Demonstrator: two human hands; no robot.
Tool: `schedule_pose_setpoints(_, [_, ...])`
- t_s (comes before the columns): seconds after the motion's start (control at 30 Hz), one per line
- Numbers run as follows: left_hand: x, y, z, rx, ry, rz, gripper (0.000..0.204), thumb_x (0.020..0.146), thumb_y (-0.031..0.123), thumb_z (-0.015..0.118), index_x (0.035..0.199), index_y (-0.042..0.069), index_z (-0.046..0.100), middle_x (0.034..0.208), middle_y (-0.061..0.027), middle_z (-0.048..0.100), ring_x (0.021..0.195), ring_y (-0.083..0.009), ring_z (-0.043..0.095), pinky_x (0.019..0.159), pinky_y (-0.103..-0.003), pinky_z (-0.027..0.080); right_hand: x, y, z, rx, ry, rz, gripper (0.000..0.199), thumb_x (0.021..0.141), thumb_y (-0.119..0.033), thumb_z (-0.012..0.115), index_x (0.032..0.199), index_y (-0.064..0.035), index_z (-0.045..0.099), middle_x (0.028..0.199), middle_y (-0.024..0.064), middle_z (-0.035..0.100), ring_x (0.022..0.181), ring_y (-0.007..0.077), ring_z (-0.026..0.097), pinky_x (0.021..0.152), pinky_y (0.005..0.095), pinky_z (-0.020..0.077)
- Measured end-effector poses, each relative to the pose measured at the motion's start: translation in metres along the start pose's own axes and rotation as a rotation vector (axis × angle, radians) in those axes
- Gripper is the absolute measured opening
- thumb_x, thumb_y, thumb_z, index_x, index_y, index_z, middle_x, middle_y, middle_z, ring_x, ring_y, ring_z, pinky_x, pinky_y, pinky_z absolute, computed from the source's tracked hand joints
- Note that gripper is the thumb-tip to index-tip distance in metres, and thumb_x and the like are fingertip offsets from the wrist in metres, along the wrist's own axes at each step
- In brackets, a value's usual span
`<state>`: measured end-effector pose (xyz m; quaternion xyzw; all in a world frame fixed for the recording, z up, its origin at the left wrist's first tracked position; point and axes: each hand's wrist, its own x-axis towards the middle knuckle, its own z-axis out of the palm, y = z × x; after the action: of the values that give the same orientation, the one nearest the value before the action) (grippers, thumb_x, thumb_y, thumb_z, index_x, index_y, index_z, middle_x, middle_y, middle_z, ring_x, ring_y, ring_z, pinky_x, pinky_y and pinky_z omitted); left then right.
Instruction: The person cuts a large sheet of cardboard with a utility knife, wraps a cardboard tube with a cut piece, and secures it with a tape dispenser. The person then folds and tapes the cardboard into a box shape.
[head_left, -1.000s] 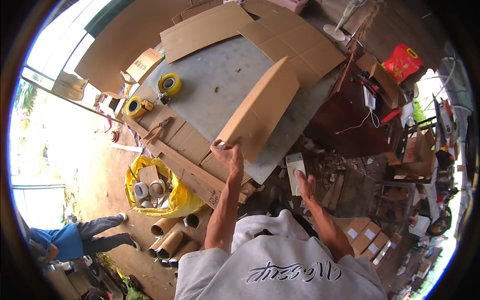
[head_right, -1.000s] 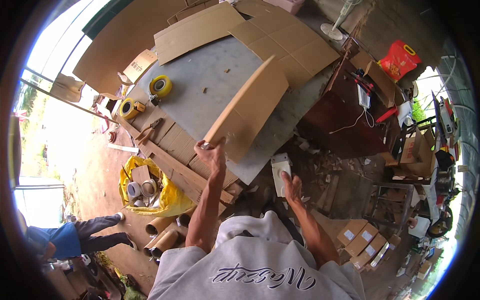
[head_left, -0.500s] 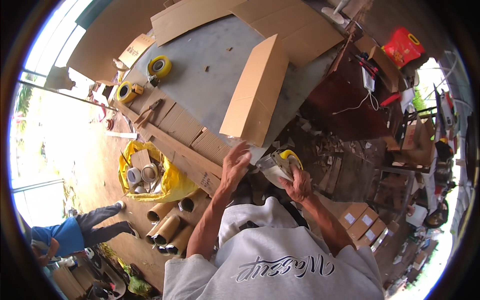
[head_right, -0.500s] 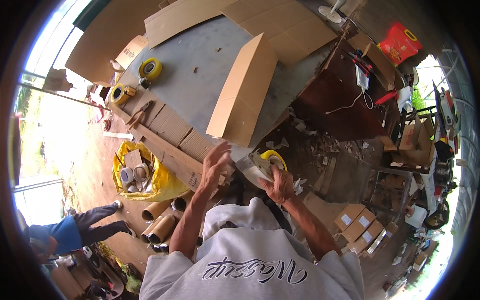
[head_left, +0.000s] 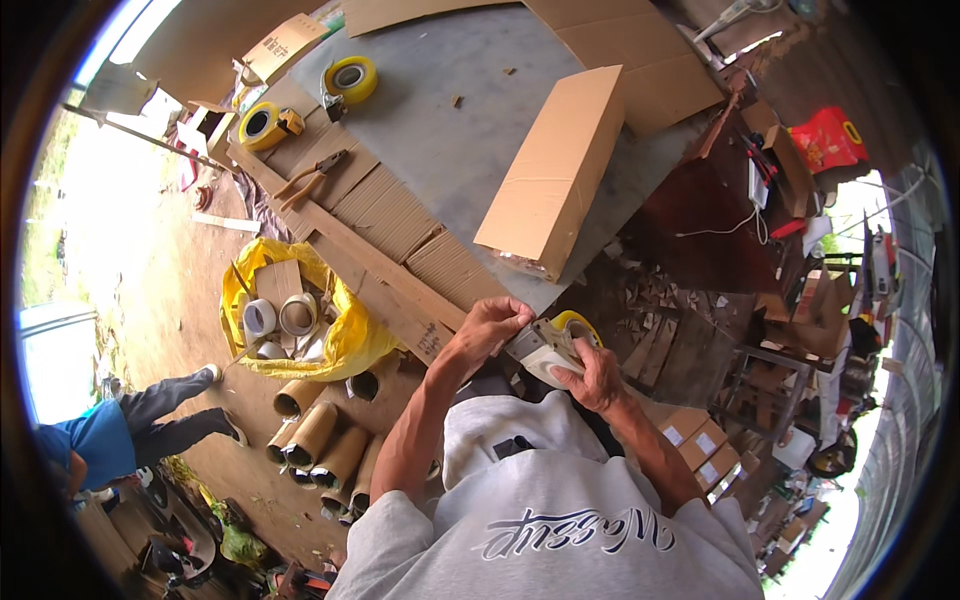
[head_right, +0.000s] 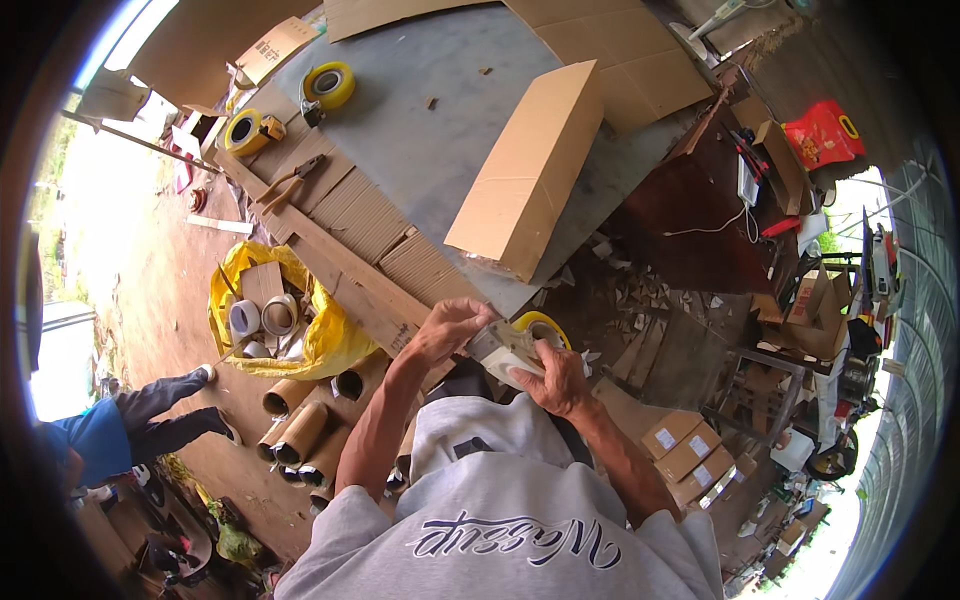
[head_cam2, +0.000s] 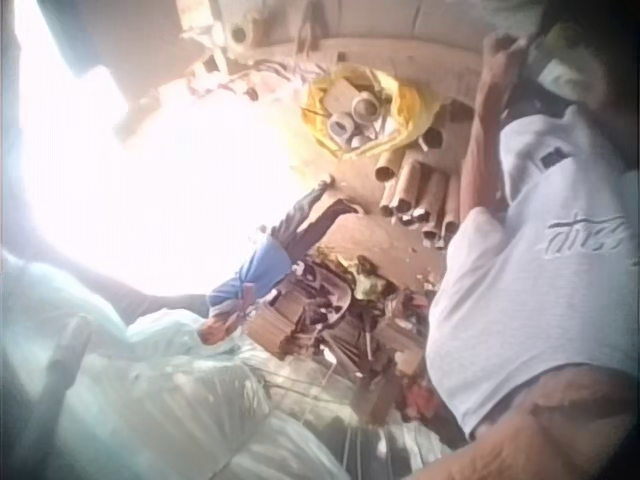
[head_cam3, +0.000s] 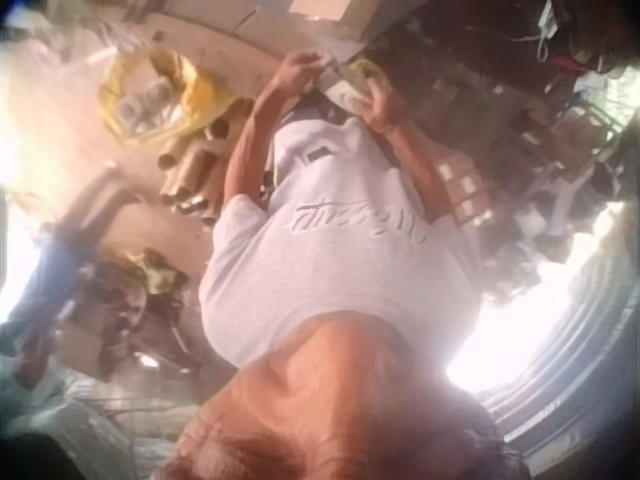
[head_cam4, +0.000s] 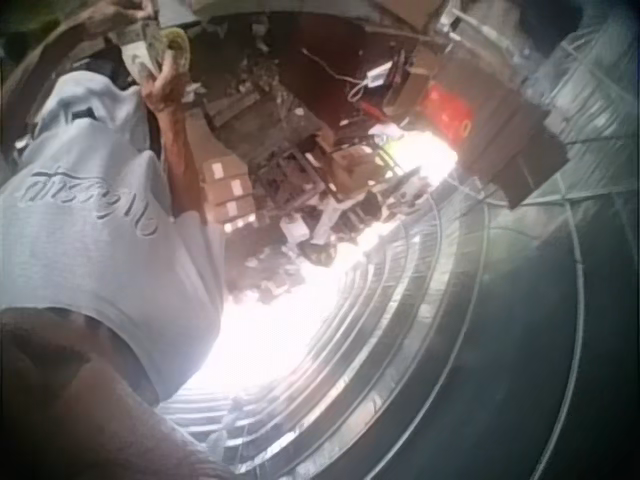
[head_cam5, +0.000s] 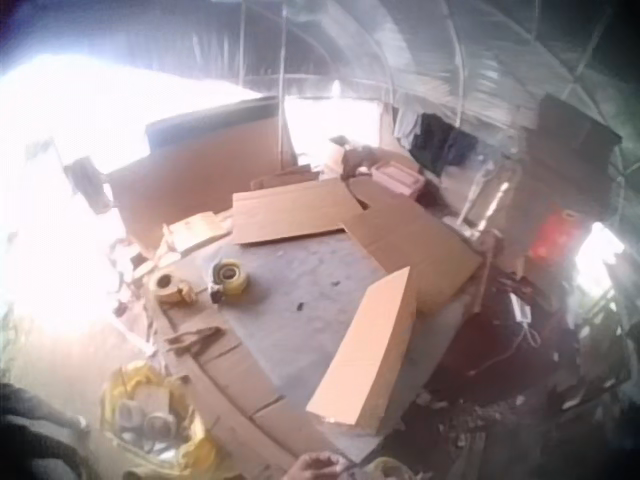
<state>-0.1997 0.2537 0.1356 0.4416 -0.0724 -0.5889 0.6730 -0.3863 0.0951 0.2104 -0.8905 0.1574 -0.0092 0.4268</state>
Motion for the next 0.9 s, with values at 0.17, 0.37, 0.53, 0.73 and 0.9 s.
schedule_pose_setpoints(0.17, [0.002,0.010,-0.023,0.200,0.105,0.117,0.021,0.092,0.022,0.079,0.096,0.002,0.075,0.083,0.0021,0.069,0.073,-0.0072,0.057,0.067,-0.025,0.047,0.016,-0.015,0.019,-0.035,-0.005,0.132,0.046,0.092,-0.044,0.071,0.097,-0.0004,0.057,0.082,0.0250,0.068,0.078,0.0469,0.068,0.068,0.0490,0.0550])
schedule_pose_setpoints(0.37, [0.042,0.023,-0.078,0.385,0.262,0.262,0.018,0.090,0.014,0.080,0.096,-0.002,0.076,0.082,-0.0016,0.072,0.079,-0.0100,0.062,0.076,-0.028,0.053,0.054,-0.018,0.055,-0.092,0.026,0.236,0.046,0.094,-0.044,0.067,0.102,0.0001,0.057,0.087,0.0275,0.069,0.083,0.0505,0.067,0.073,0.0520,0.0551])
schedule_pose_setpoints(0.53, [0.083,0.046,-0.108,0.385,0.268,0.378,0.015,0.090,0.014,0.080,0.090,0.001,0.074,0.083,0.0027,0.068,0.082,-0.0077,0.061,0.080,-0.026,0.051,0.055,-0.014,0.071,-0.172,0.080,0.317,0.046,0.094,-0.045,0.067,0.099,-0.0009,0.054,0.079,0.0294,0.068,0.079,0.0500,0.068,0.070,0.0538,0.0549])
schedule_pose_setpoints(0.73, [0.115,0.059,-0.126,0.409,0.218,0.443,0.011,0.090,0.012,0.079,0.088,0.002,0.074,0.082,0.0014,0.065,0.082,-0.0106,0.058,0.080,-0.029,0.047,0.068,-0.018,0.094,-0.252,0.160,0.369,0.044,0.094,-0.045,0.067,0.096,-0.0037,0.052,0.075,0.0283,0.067,0.072,0.0487,0.068,0.066,0.0548,0.0544])
schedule_pose_setpoints(0.9, [0.145,0.063,-0.137,0.505,0.181,0.447,0.013,0.091,0.013,0.079,0.087,0.002,0.074,0.083,0.0002,0.066,0.085,-0.0103,0.059,0.081,-0.029,0.048,0.086,-0.017,0.116,-0.276,0.171,0.481,0.047,0.095,-0.045,0.067,0.103,-0.0014,0.053,0.081,0.0271,0.067,0.077,0.0496,0.067,0.067,0.0563,0.0508])
